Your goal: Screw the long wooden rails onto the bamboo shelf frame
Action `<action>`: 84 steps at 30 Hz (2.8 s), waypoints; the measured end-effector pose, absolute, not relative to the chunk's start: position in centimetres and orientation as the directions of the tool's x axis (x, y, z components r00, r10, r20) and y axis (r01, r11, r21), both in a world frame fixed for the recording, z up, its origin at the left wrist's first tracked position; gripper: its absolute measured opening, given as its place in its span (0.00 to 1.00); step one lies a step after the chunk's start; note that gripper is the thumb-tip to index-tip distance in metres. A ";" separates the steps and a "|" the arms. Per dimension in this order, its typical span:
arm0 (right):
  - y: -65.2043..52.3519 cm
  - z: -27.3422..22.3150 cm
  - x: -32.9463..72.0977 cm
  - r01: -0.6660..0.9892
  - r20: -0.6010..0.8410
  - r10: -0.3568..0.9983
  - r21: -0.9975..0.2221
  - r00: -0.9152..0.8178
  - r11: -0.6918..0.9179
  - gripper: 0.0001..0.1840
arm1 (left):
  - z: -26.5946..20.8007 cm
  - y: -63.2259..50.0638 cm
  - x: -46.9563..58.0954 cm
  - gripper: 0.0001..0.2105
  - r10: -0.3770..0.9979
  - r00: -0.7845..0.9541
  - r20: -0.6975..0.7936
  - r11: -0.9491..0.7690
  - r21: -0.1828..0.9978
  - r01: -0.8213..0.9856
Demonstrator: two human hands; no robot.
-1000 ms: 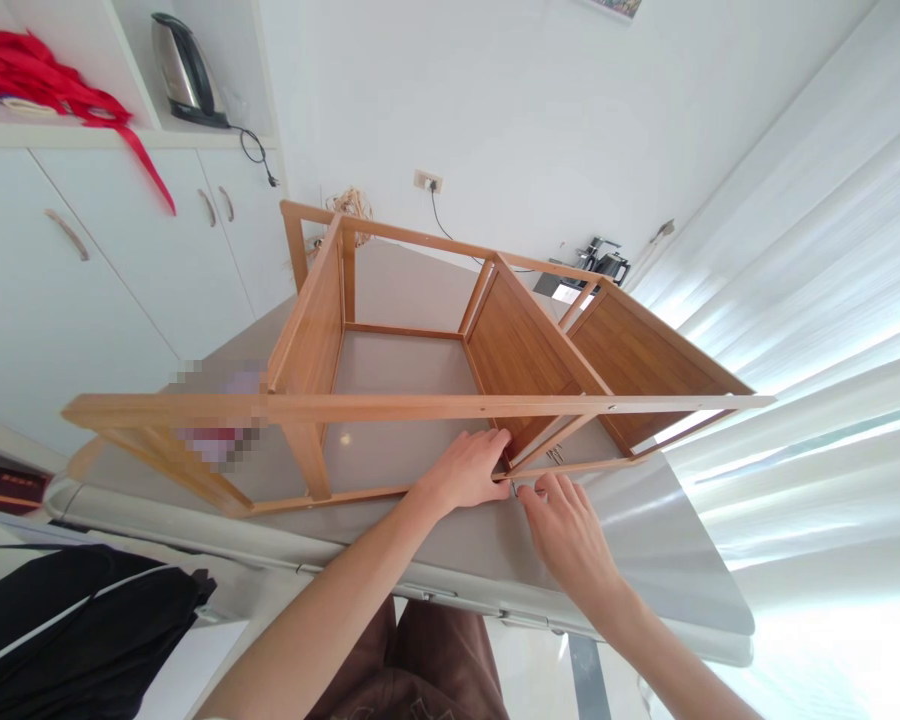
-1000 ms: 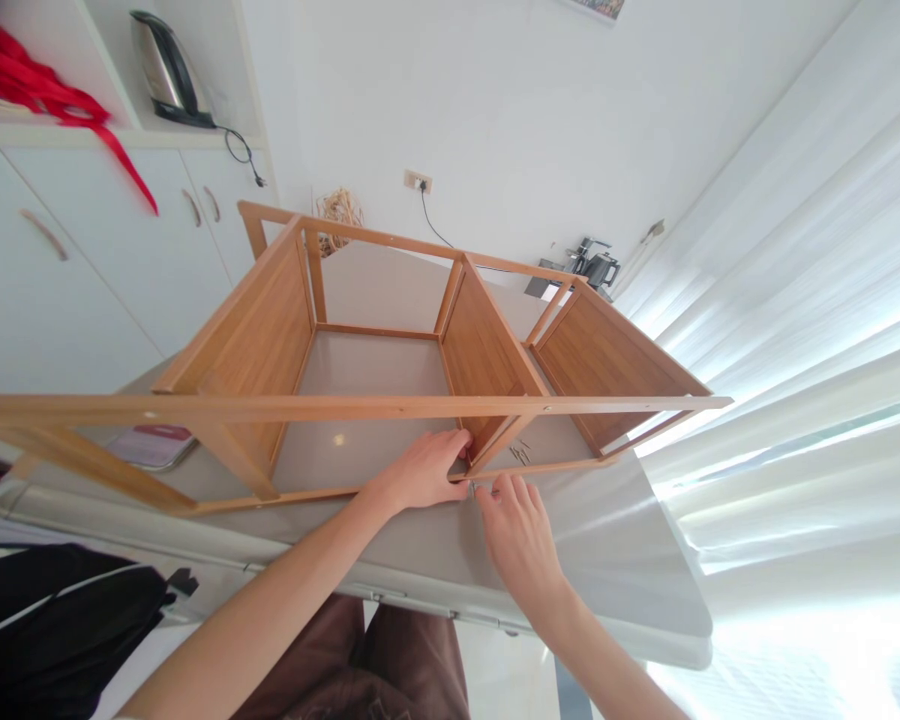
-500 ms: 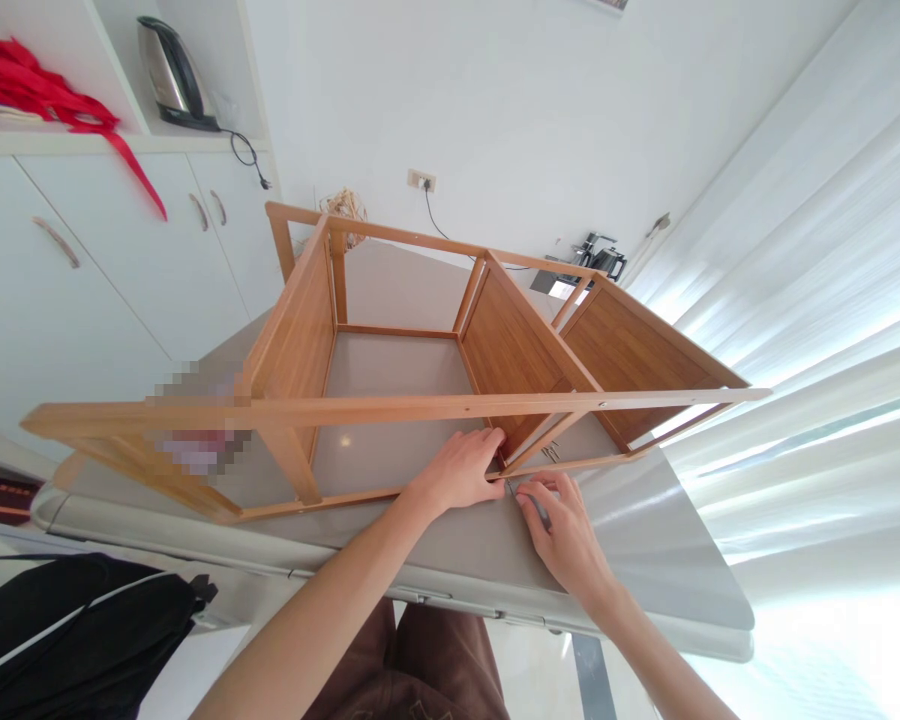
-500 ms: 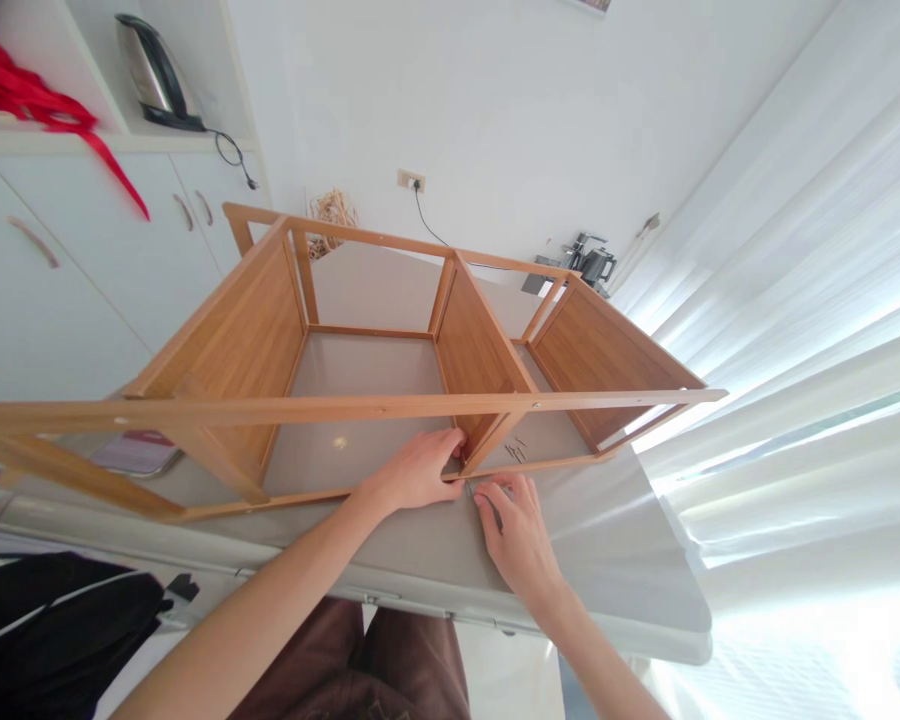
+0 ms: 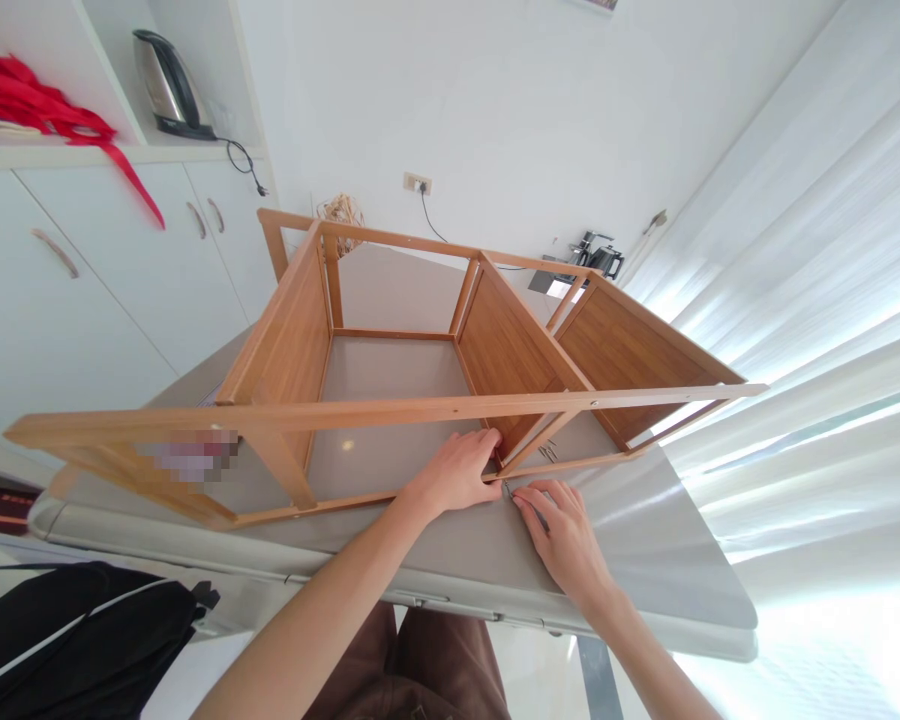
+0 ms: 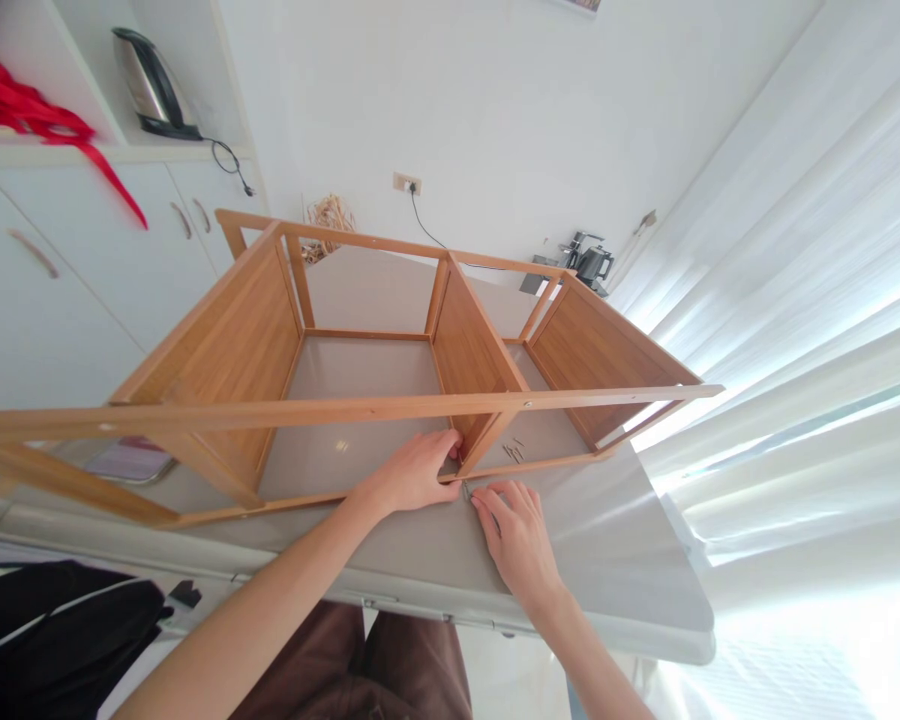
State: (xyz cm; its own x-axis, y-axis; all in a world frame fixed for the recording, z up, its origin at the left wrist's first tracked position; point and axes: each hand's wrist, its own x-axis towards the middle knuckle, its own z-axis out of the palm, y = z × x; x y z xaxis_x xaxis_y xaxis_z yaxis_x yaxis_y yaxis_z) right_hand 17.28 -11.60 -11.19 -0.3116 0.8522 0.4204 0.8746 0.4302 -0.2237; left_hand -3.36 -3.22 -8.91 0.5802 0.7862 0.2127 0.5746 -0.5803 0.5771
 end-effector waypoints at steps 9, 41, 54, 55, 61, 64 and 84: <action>-12.1 -10.1 17.7 0.827 0.374 0.862 -0.315 -0.343 0.466 0.12 | -8.6 -3.3 -3.4 0.14 0.788 0.582 0.199 -0.578 0.564 0.590; -13.3 -11.1 15.6 0.708 0.304 0.936 -0.700 0.176 0.094 0.14 | -8.7 -3.2 -3.5 0.15 0.787 0.593 0.170 -0.569 0.569 0.593; -13.3 -11.9 14.3 0.787 0.377 0.916 -0.603 0.138 0.130 0.14 | -8.8 -3.1 -3.4 0.14 0.789 0.592 0.164 -0.564 0.576 0.592; -13.4 -12.0 14.4 0.793 0.380 0.915 -0.595 0.137 0.129 0.13 | -8.9 -3.1 -3.4 0.14 0.788 0.591 0.171 -0.566 0.577 0.588; -13.4 -12.2 14.3 0.849 0.438 0.894 -0.503 0.090 0.161 0.12 | -9.2 -3.1 -3.4 0.13 0.780 0.595 0.194 -0.588 0.554 0.589; -13.3 -12.1 14.2 0.863 0.461 0.886 -0.465 0.046 0.197 0.12 | -9.2 -3.1 -3.3 0.13 0.782 0.592 0.198 -0.587 0.554 0.590; -13.1 -10.7 13.7 0.926 0.500 0.832 -0.141 -0.238 0.350 0.09 | -8.8 -3.2 -3.4 0.12 0.783 0.590 0.195 -0.587 0.544 0.599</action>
